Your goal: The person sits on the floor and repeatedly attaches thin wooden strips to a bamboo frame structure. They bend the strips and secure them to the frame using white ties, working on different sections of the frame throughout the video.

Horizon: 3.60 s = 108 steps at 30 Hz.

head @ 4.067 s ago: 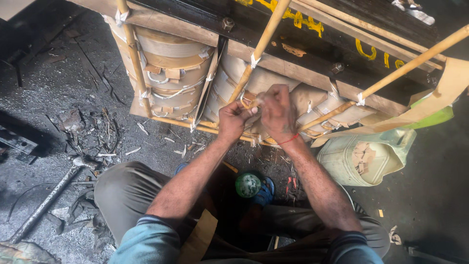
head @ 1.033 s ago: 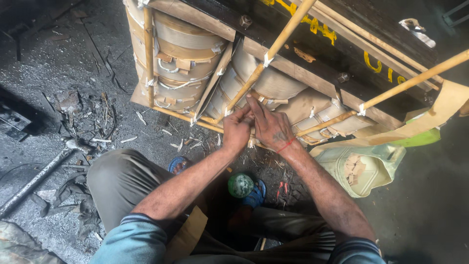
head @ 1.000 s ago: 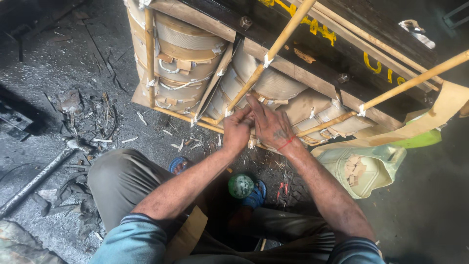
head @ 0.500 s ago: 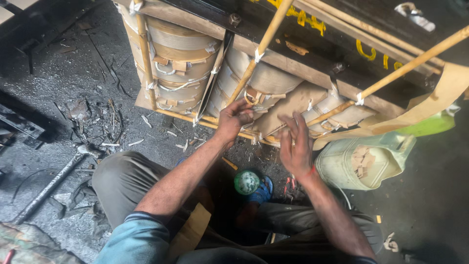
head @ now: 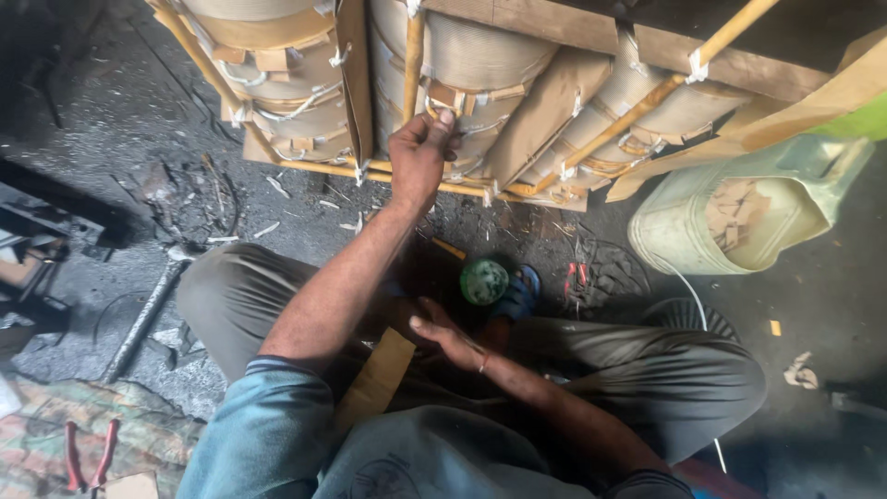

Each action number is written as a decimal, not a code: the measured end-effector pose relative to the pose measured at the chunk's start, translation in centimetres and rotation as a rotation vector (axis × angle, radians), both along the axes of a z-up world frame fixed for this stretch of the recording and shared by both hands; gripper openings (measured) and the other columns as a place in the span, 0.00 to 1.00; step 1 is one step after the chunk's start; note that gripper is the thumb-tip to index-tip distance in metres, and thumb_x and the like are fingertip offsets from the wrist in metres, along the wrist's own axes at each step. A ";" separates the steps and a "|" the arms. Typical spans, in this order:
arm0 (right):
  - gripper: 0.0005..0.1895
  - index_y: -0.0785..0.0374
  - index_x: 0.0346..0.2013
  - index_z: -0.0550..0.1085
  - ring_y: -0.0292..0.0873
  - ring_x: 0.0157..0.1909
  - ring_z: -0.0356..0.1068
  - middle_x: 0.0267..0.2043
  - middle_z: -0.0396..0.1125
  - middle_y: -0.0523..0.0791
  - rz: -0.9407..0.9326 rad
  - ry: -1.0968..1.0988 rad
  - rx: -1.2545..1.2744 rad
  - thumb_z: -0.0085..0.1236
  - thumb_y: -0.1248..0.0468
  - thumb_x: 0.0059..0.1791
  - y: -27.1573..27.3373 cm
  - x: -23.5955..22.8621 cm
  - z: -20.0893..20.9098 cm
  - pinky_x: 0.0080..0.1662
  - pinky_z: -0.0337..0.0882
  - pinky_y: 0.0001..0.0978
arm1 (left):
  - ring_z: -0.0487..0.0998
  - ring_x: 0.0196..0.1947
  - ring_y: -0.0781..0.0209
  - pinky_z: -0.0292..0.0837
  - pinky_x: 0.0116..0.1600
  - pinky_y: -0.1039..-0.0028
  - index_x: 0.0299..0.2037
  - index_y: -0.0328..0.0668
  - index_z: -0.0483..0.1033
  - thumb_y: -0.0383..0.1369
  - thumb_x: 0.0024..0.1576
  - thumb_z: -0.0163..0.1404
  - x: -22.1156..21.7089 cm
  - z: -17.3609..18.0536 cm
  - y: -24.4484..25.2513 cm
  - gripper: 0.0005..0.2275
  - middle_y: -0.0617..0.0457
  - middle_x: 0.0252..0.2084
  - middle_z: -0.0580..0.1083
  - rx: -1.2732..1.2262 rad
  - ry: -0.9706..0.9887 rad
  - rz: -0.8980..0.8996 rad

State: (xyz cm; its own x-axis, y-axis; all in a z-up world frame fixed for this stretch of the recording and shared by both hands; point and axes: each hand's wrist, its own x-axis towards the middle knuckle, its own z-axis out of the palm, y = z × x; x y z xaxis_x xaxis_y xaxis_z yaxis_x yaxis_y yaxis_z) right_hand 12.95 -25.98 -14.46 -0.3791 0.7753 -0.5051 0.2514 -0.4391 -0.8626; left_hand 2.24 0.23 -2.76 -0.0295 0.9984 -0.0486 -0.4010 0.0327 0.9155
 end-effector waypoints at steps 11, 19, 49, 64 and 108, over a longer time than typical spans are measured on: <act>0.34 0.63 0.71 0.62 0.38 0.50 0.68 0.51 0.69 0.49 -0.187 0.131 0.142 0.62 0.68 0.51 0.5 -0.7 7.8 0.51 0.72 0.29 | 0.77 0.25 0.64 0.74 0.31 0.70 0.31 0.36 0.79 0.48 0.57 0.55 -0.7 2.5 0.5 0.19 0.54 0.25 0.76 -0.446 0.025 -0.136; 0.36 0.62 0.67 0.62 0.41 0.65 0.62 0.67 0.62 0.46 -0.042 0.114 0.175 0.64 0.70 0.45 -0.5 -1.3 12.2 0.60 0.69 0.32 | 0.72 0.25 0.63 0.67 0.29 0.75 0.38 0.33 0.77 0.49 0.62 0.53 -6.1 3.6 -8.2 0.21 0.49 0.29 0.74 -0.358 0.200 -0.422; 0.30 0.68 0.70 0.62 0.32 0.45 0.73 0.46 0.73 0.46 0.003 0.111 0.623 0.54 0.79 0.52 6.6 9.1 25.8 0.46 0.74 0.21 | 0.82 0.36 0.62 0.75 0.43 0.67 0.40 0.43 0.83 0.42 0.58 0.56 -16.0 12.4 -32.6 0.12 0.51 0.33 0.81 -0.179 0.908 -0.547; 0.28 0.71 0.64 0.67 0.41 0.39 0.76 0.39 0.72 0.49 -0.191 0.200 0.301 0.57 0.78 0.49 8.5 9.4 24.2 0.38 0.81 0.32 | 0.80 0.26 0.59 0.74 0.33 0.65 0.33 0.34 0.79 0.42 0.62 0.53 -17.6 10.1 -32.9 0.16 0.48 0.25 0.76 0.143 0.660 -0.263; 0.31 0.73 0.69 0.59 0.55 0.50 0.77 0.49 0.74 0.55 0.398 -0.591 0.646 0.52 0.73 0.51 12.0 3.1 27.4 0.50 0.77 0.42 | 0.82 0.46 0.44 0.78 0.51 0.58 0.52 0.34 0.77 0.38 0.62 0.49 -8.1 -4.9 -2.0 0.15 0.36 0.45 0.79 -0.072 1.562 -1.270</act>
